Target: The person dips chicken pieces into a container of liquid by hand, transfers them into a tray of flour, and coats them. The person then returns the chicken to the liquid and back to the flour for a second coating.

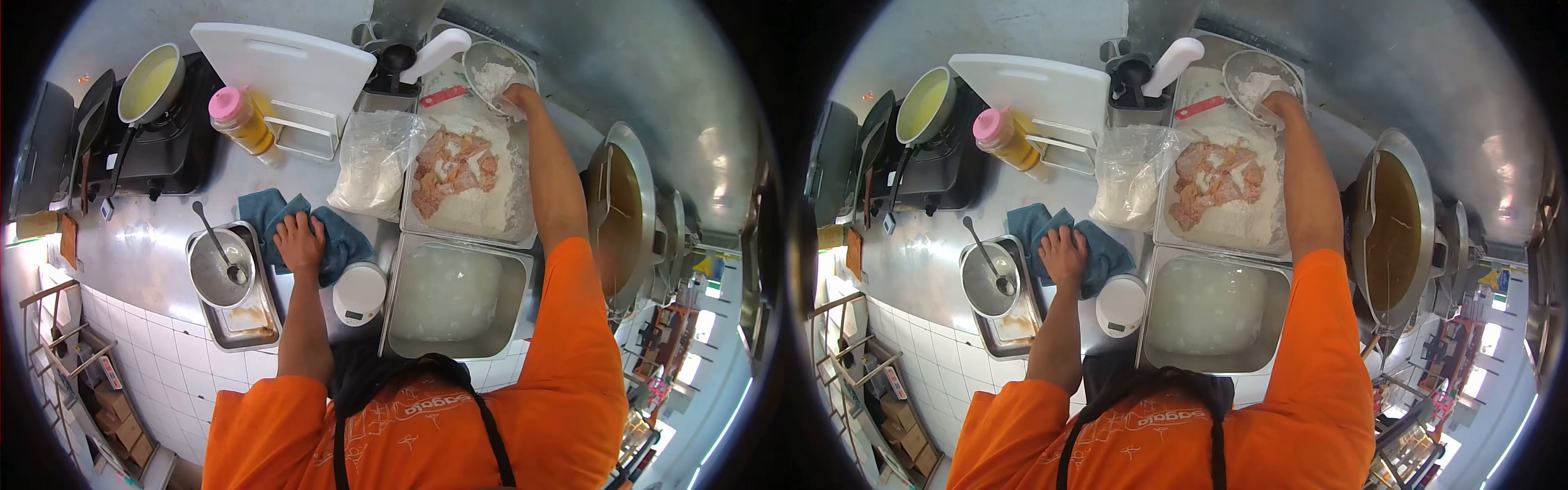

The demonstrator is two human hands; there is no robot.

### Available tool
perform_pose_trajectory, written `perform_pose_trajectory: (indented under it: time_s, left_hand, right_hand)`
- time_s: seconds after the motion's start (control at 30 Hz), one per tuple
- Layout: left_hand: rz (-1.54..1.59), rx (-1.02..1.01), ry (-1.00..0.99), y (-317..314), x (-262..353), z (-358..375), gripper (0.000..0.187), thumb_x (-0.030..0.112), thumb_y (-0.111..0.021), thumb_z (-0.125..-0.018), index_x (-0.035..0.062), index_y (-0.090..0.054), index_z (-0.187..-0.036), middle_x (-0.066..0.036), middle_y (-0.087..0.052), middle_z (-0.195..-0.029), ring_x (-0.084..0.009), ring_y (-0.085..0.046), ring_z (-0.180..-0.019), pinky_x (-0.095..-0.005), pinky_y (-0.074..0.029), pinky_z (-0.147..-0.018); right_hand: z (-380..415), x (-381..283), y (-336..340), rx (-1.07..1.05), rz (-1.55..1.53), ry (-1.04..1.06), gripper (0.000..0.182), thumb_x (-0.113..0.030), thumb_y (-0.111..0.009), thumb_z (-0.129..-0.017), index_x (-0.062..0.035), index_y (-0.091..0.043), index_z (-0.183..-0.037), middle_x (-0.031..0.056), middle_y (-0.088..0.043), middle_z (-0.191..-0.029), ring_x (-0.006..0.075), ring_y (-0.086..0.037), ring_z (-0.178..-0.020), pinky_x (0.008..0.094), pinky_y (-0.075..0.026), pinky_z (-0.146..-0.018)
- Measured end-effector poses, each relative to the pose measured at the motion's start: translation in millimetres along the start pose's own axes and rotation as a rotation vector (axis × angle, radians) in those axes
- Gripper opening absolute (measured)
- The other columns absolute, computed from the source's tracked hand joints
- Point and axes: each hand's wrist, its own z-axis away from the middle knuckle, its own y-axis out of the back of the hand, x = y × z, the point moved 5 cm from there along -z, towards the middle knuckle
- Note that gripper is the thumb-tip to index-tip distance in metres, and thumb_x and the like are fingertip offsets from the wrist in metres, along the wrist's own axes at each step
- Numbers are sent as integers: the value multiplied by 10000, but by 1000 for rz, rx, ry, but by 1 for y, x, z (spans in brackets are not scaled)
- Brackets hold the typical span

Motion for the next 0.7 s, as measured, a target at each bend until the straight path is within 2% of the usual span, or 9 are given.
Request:
perform_pose_trajectory:
  time_s: [0.07, 0.13, 0.27, 0.37, 0.43, 0.47, 0.53, 0.63, 0.7]
  left_hand:
    - [-8, 13, -4, 0, -1, -1, 217, 332, -559, -887, 115, -556, -875, -94, -545, -909, -304, -526, -885, -445, -400, -771]
    - [4, 3, -5, 0, -1, 0, 215, 329, -557, -889, 114, -561, -882, -95, -547, -911, -305, -526, -885, -444, -400, -770]
    - [3, 0, -8, -1, 0, 0, 214, 325, -557, -891, 111, -564, -887, -97, -549, -911, -307, -529, -890, -442, -402, -770]
    - [-5, 23, -20, 1, 0, 0, 214, 322, -559, -890, 108, -565, -888, -98, -552, -909, -309, -532, -892, -441, -403, -767]
    - [2, 58, -25, 0, 0, 1, 224, 340, -554, -889, 118, -552, -857, -96, -546, -899, -308, -530, -893, -440, -400, -777]
    - [-3, 72, -40, 1, 1, 2, 225, 341, -556, -888, 117, -558, -865, -104, -551, -903, -321, -539, -893, -456, -409, -762]
    - [-28, 95, -72, 0, 4, 3, 227, 339, -557, -888, 113, -561, -869, -111, -555, -902, -335, -546, -883, -471, -417, -737]
    - [-43, 95, -135, 6, 15, 6, 240, 345, -549, -892, 106, -556, -866, -112, -557, -900, -336, -549, -874, -476, -419, -722]
    - [-83, 77, -88, 5, 12, 7, 249, 346, -541, -901, 100, -553, -867, -113, -556, -903, -329, -548, -868, -468, -418, -719]
  right_hand:
    - [-8, 7, 8, 111, -86, 64, 521, -337, -793, -621, -24, -719, -1031, 202, -674, -1134, 309, -663, -1021, 402, -512, -864]
    - [6, 6, 25, 200, -23, 136, 450, -337, -766, -726, -15, -713, -1036, 142, -702, -1013, 230, -654, -825, 387, -518, -731]
    - [-60, 57, -1, 256, -316, 105, 449, -339, -780, -730, -22, -717, -1043, 143, -706, -1011, 224, -658, -884, 371, -516, -737]
    - [-32, 20, -6, 198, 53, 258, 497, -413, -743, -771, -18, -707, -1070, 158, -704, -1042, 252, -670, -931, 372, -519, -780]
    - [-36, 7, -12, 415, 400, 254, 565, -519, -686, -794, -5, -715, -1029, 186, -700, -1043, 291, -676, -947, 394, -515, -833]
    - [18, -21, 3, 329, 318, 222, 593, -566, -663, -781, -15, -723, -992, 196, -697, -1046, 319, -672, -948, 420, -506, -865]
    - [-49, -16, -23, 591, 141, 504, 575, -477, -651, -802, -135, -619, -1263, 151, -603, -1297, 314, -559, -1217, 410, -432, -1019]
    - [71, -49, 28, 409, 129, 239, 534, -517, -540, -852, -160, -656, -1231, 106, -589, -1331, 337, -561, -1222, 526, -419, -1012]
    - [111, -51, 35, 287, 186, 147, 485, -466, -583, -842, -157, -674, -1205, 117, -608, -1300, 326, -580, -1196, 483, -448, -995]
